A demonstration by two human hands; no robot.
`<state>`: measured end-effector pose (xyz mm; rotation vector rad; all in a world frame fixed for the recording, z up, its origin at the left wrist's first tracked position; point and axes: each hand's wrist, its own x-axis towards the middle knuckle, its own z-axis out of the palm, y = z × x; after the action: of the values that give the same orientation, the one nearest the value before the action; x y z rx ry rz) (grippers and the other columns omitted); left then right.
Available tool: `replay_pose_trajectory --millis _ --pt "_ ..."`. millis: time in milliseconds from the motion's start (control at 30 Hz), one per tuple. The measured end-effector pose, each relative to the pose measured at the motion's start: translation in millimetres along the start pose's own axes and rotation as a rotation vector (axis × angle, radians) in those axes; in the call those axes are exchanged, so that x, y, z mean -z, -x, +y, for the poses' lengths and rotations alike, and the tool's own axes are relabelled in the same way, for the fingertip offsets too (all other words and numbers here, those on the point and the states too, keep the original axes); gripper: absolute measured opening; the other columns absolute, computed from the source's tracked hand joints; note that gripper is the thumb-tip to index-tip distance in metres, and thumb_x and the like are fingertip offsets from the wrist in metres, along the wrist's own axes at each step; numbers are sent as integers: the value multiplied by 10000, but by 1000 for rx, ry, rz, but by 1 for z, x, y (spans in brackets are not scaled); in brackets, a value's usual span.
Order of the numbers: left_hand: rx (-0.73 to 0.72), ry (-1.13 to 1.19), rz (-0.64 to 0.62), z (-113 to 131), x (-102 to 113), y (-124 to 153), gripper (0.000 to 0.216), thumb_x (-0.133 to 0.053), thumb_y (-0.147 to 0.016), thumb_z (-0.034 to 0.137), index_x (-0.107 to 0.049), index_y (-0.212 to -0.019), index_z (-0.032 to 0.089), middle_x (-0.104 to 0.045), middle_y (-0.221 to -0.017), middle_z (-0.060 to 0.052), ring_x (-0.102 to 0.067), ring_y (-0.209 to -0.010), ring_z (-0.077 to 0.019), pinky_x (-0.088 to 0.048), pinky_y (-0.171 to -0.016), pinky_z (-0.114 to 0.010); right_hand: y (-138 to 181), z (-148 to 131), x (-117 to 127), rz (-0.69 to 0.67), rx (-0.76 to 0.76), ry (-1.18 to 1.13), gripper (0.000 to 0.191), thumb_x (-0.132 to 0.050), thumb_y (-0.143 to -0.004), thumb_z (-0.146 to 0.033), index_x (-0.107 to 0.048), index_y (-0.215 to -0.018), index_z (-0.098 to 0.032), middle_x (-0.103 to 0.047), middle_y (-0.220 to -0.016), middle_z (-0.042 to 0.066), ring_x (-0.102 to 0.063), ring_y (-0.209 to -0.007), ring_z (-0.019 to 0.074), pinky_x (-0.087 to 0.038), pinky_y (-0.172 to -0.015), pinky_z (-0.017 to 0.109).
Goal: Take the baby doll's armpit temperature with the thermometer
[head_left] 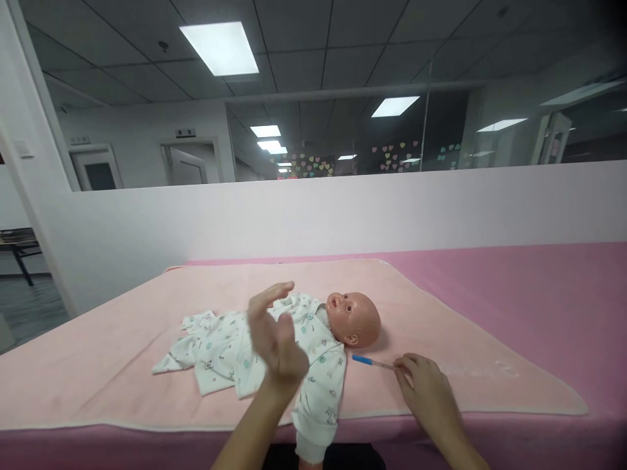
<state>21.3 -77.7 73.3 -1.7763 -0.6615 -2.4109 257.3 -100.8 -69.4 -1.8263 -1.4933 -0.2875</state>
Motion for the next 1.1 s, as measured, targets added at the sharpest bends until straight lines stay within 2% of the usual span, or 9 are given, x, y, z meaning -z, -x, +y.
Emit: replay_pose_trajectory --millis 133,267,467,700,867,900,1000,1033,1100 --pt "88 -254 -480 -67 -38 2 200 -373 -877 234 -570 -891 200 -617 -882 -31 -546 -852 -164 -421 -752 -313 -14 -19 27 -225 -94 -378 238 -450 -767 -352 -636 -712 -214 -656 -730 57 -609 -735 218 -456 -665 301" --pt "-82 -508 -751 -97 -28 31 207 -377 -859 207 -577 -811 198 -615 -824 -31 -531 -800 -168 -381 -739 -320 -33 -51 55 -268 -171 -593 265 -487 -748 -424 -616 -692 -199 -604 -607 27 -560 -547 169 -430 -514 250" --pt "-90 -566 -776 -93 -14 51 188 -402 -833 178 -586 -862 206 -608 -849 -44 -514 -835 -193 -369 -750 -342 -44 -83 52 -350 -68 -486 307 -441 -764 -383 -566 -568 -183 -579 -548 18 -527 -495 134 -379 -463 219" --pt "-68 -527 -775 -86 -12 58 215 -421 -816 145 -590 -921 229 -610 -935 -36 -511 -881 -197 -371 -806 -362 -37 -85 35 -593 -140 -497 331 -428 -778 -299 -547 -497 -170 -591 -494 29 -486 -395 102 -324 -366 197" --pt "-38 -505 -783 -86 -12 58 220 -407 -821 148 -589 -917 225 -610 -936 -40 -507 -876 -208 -365 -797 -379 -82 -96 75 -853 72 -738 319 -535 -763 -387 -624 -572 -148 -625 -537 48 -543 -454 117 -415 -402 211" --pt "-37 -504 -784 -86 -12 58 218 -406 -822 151 -589 -913 228 -612 -934 -39 -508 -874 -211 -365 -790 -380 -94 -100 86 -771 83 -856 325 -535 -769 -422 -639 -624 -150 -642 -569 47 -564 -482 115 -446 -445 216" --pt "-43 -501 -782 -87 -12 57 216 -403 -826 156 -587 -909 231 -613 -943 -40 -509 -876 -216 -361 -782 -381 -117 -114 108 -210 34 -1326 337 -535 -748 -509 -624 -730 -185 -673 -675 18 -564 -500 77 -447 -460 181" --pt "-46 -497 -780 -87 -12 57 216 -402 -827 156 -587 -910 229 -613 -947 -42 -510 -876 -217 -359 -783 -381 -118 -118 110 -181 17 -1373 339 -555 -730 -516 -615 -713 -183 -668 -653 9 -554 -474 70 -435 -436 171" --pt "-53 -494 -784 -87 -12 57 215 -404 -827 158 -588 -912 226 -613 -949 -42 -511 -871 -215 -357 -782 -379 -114 -125 110 -403 10 -1291 322 -612 -697 -479 -613 -669 -159 -647 -568 8 -556 -439 80 -433 -414 177"
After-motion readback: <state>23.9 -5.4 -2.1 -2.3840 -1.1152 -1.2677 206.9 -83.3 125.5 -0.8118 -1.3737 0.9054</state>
